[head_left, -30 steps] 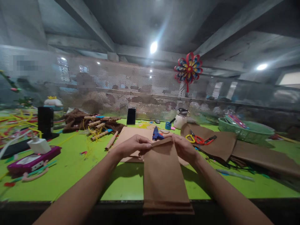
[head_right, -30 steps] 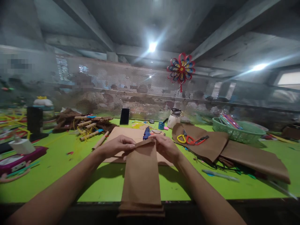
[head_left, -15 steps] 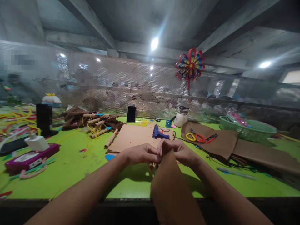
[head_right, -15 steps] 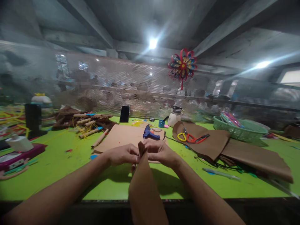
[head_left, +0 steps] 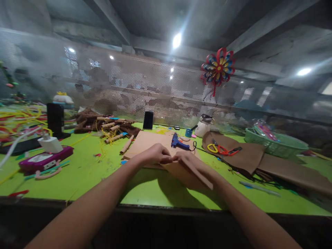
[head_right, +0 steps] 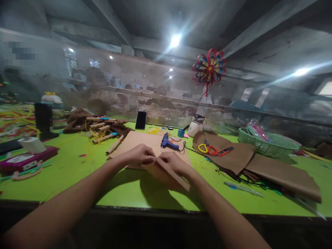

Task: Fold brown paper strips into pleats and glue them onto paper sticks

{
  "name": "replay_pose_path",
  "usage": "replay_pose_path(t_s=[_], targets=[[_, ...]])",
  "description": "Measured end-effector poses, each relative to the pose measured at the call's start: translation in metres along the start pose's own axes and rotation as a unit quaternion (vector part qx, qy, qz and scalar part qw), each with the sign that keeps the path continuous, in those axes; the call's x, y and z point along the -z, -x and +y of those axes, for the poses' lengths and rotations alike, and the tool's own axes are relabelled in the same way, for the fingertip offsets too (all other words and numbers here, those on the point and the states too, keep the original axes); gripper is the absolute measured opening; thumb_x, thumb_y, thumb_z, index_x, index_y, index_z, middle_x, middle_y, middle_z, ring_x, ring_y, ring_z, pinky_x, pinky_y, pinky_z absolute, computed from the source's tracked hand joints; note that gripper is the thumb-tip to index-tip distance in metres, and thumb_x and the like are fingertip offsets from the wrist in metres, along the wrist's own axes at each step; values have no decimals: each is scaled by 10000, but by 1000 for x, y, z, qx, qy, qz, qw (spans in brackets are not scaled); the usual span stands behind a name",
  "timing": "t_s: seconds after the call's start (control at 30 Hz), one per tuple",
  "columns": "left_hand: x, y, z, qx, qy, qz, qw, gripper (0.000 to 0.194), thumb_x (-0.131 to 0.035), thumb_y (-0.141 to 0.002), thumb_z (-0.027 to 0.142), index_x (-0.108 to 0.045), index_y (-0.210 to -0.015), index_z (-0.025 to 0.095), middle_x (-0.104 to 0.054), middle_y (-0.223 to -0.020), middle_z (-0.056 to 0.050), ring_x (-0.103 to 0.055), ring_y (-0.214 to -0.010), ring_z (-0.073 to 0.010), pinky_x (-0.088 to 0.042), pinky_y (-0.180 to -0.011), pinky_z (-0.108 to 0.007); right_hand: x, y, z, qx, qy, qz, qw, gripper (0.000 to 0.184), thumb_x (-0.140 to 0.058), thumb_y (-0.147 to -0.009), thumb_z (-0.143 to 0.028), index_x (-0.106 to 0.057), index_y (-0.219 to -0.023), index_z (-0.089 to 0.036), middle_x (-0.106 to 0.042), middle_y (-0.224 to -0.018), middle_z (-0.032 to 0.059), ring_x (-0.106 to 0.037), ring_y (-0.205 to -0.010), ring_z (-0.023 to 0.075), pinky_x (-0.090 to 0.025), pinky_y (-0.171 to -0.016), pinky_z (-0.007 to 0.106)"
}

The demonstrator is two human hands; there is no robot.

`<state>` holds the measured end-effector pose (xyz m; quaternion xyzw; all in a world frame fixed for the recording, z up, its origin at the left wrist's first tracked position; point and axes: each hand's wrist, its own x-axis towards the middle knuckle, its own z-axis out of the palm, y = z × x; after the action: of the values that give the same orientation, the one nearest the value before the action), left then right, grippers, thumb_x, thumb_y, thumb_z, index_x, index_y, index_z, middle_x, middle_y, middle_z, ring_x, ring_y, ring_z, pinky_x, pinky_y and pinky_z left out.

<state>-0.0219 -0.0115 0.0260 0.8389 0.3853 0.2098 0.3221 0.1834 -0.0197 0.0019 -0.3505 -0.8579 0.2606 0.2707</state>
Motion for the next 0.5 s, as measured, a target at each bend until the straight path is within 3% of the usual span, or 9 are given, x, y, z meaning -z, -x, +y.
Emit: replay_pose_path(t_s=[0.07,0.17,0.27,0.5], targets=[[-2,2,0,-11,-53,-14,998,249,-547,-691,320,-679,-705,109,-498,-511,33,-379,-486,-75,-265,-476,-198,-3,-2,-3,29,56,0,998,149,-536,-792,-221,-661,-800,-141,-631,-742,21,-537,-696,138,-408,-641,247],[-4,0,-5,-27,-103,14,994,245,-527,-683,268,-697,-787,125,-579,-607,7,-444,-544,-97,-306,-507,-198,-6,-5,-1,73,146,22,986,157,-519,-788,-193,-668,-796,-143,-630,-726,33,-518,-657,124,-367,-593,224],[-9,-4,-13,-36,-140,45,989,226,-531,-674,259,-699,-733,120,-601,-645,-24,-479,-586,-119,-330,-539,-215,-10,-7,8,87,204,47,974,145,-541,-785,-203,-669,-807,-139,-609,-730,47,-509,-655,126,-350,-581,222],[-16,-9,-26,5,-135,39,990,216,-559,-684,291,-674,-753,122,-605,-654,-37,-487,-577,-128,-334,-524,-230,-17,-9,23,97,216,31,971,140,-539,-816,-218,-651,-807,-135,-586,-728,44,-497,-653,117,-353,-599,218]])
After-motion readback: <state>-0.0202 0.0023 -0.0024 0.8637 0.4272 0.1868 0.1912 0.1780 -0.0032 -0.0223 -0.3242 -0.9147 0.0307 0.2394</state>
